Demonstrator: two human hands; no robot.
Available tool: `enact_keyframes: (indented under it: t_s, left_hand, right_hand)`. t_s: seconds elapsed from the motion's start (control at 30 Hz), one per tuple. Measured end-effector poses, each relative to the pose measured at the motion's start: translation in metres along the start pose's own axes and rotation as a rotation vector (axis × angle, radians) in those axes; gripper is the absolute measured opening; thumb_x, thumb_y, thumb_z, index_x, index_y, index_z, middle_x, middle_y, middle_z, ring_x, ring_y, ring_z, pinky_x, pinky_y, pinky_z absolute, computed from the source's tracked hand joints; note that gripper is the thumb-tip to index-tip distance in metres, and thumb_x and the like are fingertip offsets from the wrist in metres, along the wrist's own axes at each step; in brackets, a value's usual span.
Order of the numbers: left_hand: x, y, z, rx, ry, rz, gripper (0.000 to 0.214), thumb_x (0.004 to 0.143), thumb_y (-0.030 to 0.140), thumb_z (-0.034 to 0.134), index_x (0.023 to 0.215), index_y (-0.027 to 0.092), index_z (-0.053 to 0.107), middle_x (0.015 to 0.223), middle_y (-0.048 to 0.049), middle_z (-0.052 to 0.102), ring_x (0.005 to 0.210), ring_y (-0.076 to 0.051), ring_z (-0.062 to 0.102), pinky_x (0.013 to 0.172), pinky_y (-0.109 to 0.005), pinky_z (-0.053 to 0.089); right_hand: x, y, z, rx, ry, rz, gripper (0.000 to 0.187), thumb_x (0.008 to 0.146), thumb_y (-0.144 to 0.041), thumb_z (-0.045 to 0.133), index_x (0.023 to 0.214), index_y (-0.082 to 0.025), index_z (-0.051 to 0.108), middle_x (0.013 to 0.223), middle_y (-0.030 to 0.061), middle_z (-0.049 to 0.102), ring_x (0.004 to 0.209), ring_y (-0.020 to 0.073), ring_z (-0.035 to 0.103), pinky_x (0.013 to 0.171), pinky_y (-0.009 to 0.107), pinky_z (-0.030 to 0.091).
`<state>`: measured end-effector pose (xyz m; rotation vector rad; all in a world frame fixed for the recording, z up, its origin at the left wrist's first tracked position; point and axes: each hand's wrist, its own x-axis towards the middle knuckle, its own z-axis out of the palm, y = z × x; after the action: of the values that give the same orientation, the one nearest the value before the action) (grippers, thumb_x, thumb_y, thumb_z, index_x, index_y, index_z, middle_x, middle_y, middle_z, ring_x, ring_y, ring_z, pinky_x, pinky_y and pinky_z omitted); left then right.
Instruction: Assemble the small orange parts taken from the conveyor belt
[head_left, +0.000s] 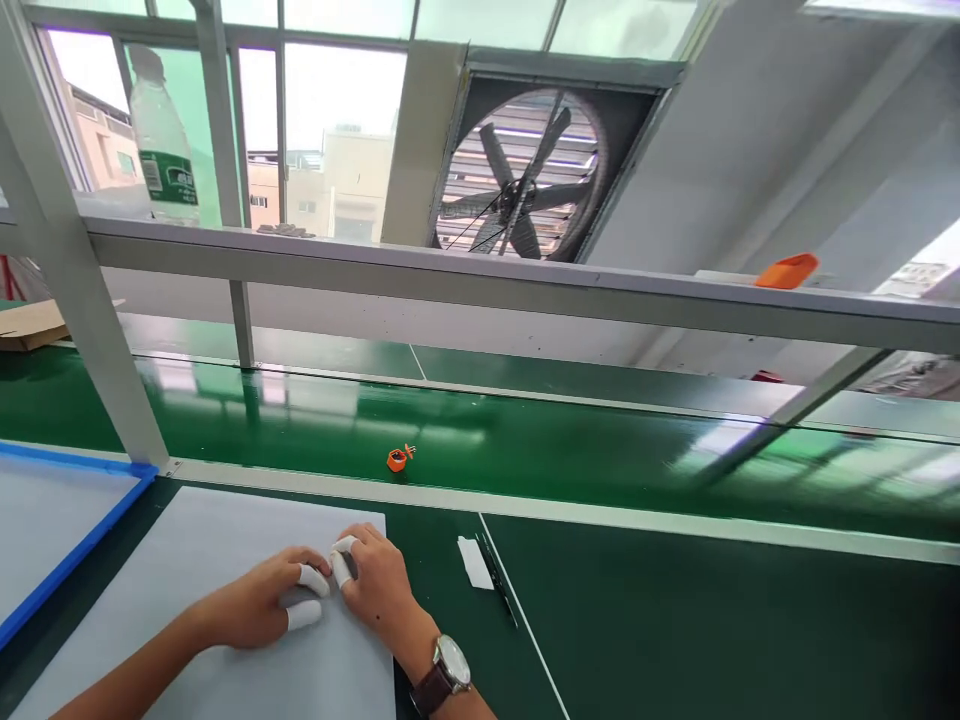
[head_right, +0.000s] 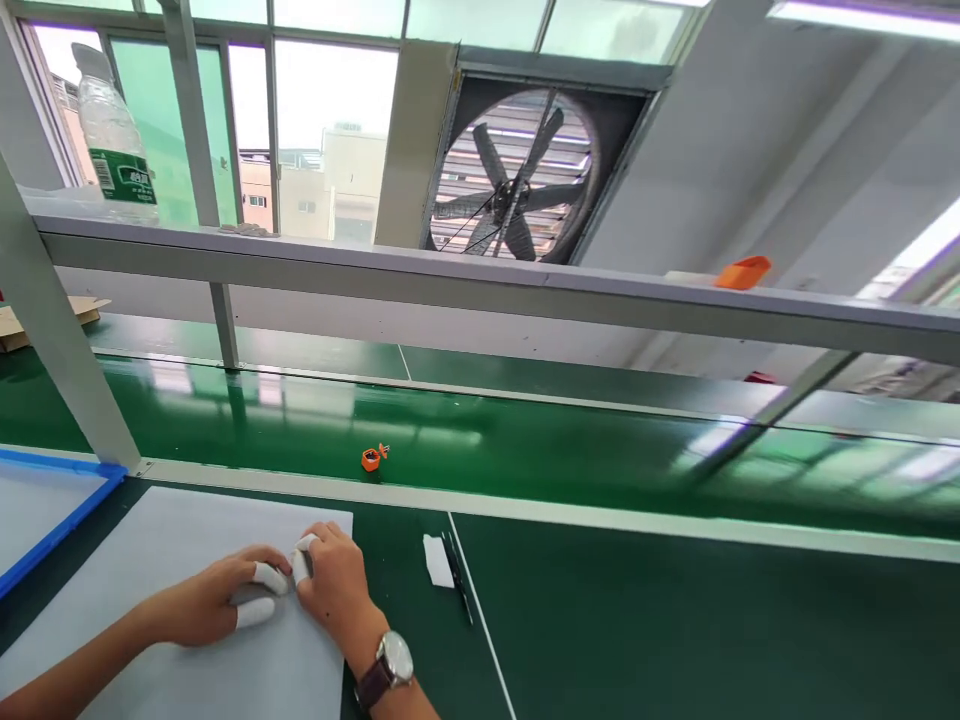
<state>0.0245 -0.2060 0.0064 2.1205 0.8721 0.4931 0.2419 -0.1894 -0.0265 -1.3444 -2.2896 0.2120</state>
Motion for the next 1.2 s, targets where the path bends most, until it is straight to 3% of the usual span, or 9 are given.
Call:
enact_keyframes:
  t_s: [0.13, 0.23, 0.43, 0.6, 0.77, 0.9, 0.97, 1.1, 1.2]
  left_hand:
    - [0.037, -0.009, -0.022, -0.069, 0.143, -0.157, 0.026, 0.095, 0.033, 0.052, 0.103, 0.021, 0.074, 0.096, -0.0044, 0.074, 0.086, -0.021, 0.068, 0.077, -0.031, 0.054]
    - [0.085, -0.018, -0.025, 0.001, 0.283, -0.152, 0.030, 0.088, 0.034, 0.060, 0.113, 0.020, 0.071, 0.109, -0.0078, 0.072, 0.099, -0.024, 0.065, 0.086, -0.034, 0.052]
    - [0.194, -0.038, -0.003, 0.032, 0.439, -0.220, 0.059, 0.077, 0.030, 0.074, 0.132, 0.015, 0.058, 0.128, -0.0155, 0.063, 0.109, -0.029, 0.063, 0.093, -0.040, 0.050]
    - [0.232, -0.040, -0.002, -0.021, 0.448, -0.255, 0.037, 0.086, 0.035, 0.072, 0.116, 0.014, 0.065, 0.112, -0.0101, 0.069, 0.107, -0.026, 0.064, 0.100, -0.049, 0.046]
    - [0.205, -0.018, -0.013, -0.238, 0.388, -0.257, 0.049, 0.081, 0.046, 0.074, 0.116, 0.012, 0.066, 0.100, -0.0081, 0.070, 0.092, -0.026, 0.068, 0.082, -0.038, 0.052]
    - [0.145, 0.011, -0.019, -0.438, 0.317, -0.251, 0.057, 0.082, 0.048, 0.073, 0.127, 0.014, 0.063, 0.100, -0.0084, 0.068, 0.080, -0.018, 0.066, 0.063, -0.026, 0.049]
    - [0.110, 0.023, -0.021, -0.505, 0.296, -0.267, 0.055, 0.082, 0.045, 0.075, 0.127, 0.016, 0.065, 0.091, -0.0060, 0.067, 0.075, -0.015, 0.062, 0.061, -0.024, 0.048]
    - [0.048, 0.036, -0.020, -0.767, 0.280, -0.355, 0.048, 0.085, 0.042, 0.075, 0.127, 0.018, 0.068, 0.102, -0.0085, 0.071, 0.086, -0.017, 0.065, 0.076, -0.029, 0.054]
    - [0.019, 0.039, -0.014, -0.796, 0.287, -0.378, 0.044, 0.088, 0.044, 0.071, 0.123, 0.019, 0.071, 0.108, -0.0087, 0.073, 0.096, -0.022, 0.068, 0.095, -0.038, 0.054]
  right_hand:
    - [-0.004, -0.001, 0.008, -0.043, 0.039, -0.031, 0.021, 0.072, -0.007, 0.060, 0.087, -0.019, 0.068, 0.101, 0.0059, 0.071, 0.093, 0.0228, 0.060, 0.078, 0.034, 0.049]
    - [-0.006, 0.000, 0.011, -0.076, 0.051, -0.073, 0.019, 0.071, -0.007, 0.061, 0.085, -0.018, 0.069, 0.102, 0.0075, 0.070, 0.093, 0.0240, 0.060, 0.075, 0.035, 0.048]
    - [-0.012, 0.002, 0.010, -0.165, 0.055, -0.208, 0.015, 0.076, -0.012, 0.063, 0.090, -0.015, 0.069, 0.101, 0.0095, 0.069, 0.090, 0.0254, 0.060, 0.072, 0.037, 0.050]
    - [-0.015, 0.000, 0.006, -0.258, 0.084, -0.284, 0.005, 0.082, -0.015, 0.063, 0.082, -0.015, 0.068, 0.093, 0.0095, 0.067, 0.085, 0.0241, 0.059, 0.068, 0.035, 0.049]
    - [-0.016, 0.000, 0.010, -0.214, 0.099, -0.297, 0.008, 0.081, -0.011, 0.062, 0.078, -0.014, 0.069, 0.091, 0.0114, 0.067, 0.085, 0.0252, 0.059, 0.068, 0.036, 0.050]
    - [-0.013, 0.004, 0.010, 0.063, 0.150, -0.217, 0.010, 0.072, -0.007, 0.064, 0.074, -0.013, 0.071, 0.093, 0.0142, 0.071, 0.089, 0.0285, 0.063, 0.075, 0.041, 0.054]
    - [-0.011, 0.007, 0.007, 0.178, 0.201, -0.148, 0.022, 0.072, -0.007, 0.063, 0.090, -0.013, 0.073, 0.104, 0.0148, 0.072, 0.096, 0.0283, 0.064, 0.082, 0.041, 0.056]
    - [-0.006, 0.009, -0.001, 0.385, 0.321, 0.033, 0.042, 0.097, -0.011, 0.038, 0.135, -0.017, 0.056, 0.119, 0.0127, 0.071, 0.106, 0.0214, 0.068, 0.088, 0.036, 0.059]
    - [-0.005, 0.002, -0.006, 0.687, 0.310, 0.121, 0.038, 0.103, -0.025, 0.042, 0.139, -0.020, 0.053, 0.117, 0.0109, 0.073, 0.103, 0.0212, 0.072, 0.084, 0.036, 0.062]
